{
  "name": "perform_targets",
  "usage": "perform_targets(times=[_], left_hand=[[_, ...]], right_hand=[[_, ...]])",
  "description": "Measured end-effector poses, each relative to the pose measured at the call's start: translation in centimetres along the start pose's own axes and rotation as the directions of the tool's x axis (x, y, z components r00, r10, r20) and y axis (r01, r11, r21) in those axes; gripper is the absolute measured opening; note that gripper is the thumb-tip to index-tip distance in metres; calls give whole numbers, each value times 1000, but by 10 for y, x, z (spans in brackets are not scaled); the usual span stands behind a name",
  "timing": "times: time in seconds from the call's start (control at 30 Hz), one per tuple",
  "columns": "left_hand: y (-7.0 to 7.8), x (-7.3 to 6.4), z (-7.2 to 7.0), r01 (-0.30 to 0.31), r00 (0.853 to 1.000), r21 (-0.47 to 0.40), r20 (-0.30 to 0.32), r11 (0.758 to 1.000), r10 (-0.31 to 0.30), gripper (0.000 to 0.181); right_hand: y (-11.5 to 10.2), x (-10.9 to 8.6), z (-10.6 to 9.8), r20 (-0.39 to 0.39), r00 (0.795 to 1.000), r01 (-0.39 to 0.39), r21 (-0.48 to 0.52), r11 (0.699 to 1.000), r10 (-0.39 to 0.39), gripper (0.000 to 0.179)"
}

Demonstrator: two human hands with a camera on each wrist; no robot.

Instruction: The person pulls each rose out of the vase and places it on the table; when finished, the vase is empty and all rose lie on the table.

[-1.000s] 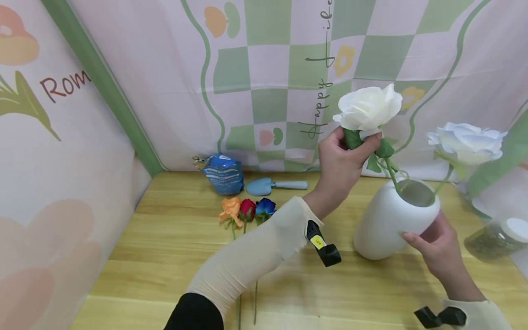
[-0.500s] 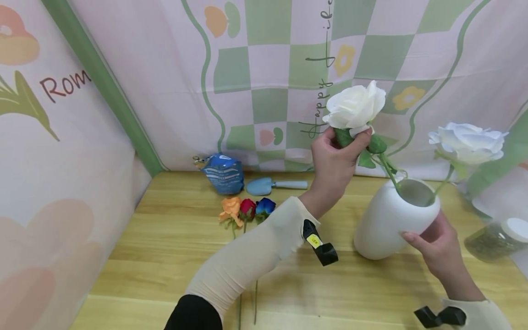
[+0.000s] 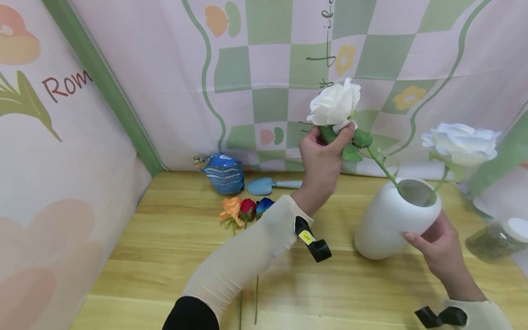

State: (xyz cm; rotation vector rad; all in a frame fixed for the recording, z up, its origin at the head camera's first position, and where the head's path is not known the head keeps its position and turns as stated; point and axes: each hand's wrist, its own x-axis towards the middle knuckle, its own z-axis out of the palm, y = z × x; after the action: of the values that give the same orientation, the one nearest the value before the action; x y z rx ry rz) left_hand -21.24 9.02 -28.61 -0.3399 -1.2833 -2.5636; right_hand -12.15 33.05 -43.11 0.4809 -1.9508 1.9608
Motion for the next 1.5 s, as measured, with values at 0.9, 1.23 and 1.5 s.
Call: perform_targets(times=[0.9, 1.23, 1.5], left_hand=[[16, 6, -9, -77, 995, -115, -72, 990, 69, 27], [22, 11, -14, -115, 991, -130, -83, 985, 105, 29], [28, 15, -19, -122, 990, -166, -95, 979, 107, 28]], right_hand=[[-1, 1, 0, 7, 1000, -9, -7, 1000, 9, 76], [0, 1, 0, -5, 1000, -14, -4, 1000, 14, 76], [1, 0, 0, -10, 1000, -28, -25, 999, 28, 76]])
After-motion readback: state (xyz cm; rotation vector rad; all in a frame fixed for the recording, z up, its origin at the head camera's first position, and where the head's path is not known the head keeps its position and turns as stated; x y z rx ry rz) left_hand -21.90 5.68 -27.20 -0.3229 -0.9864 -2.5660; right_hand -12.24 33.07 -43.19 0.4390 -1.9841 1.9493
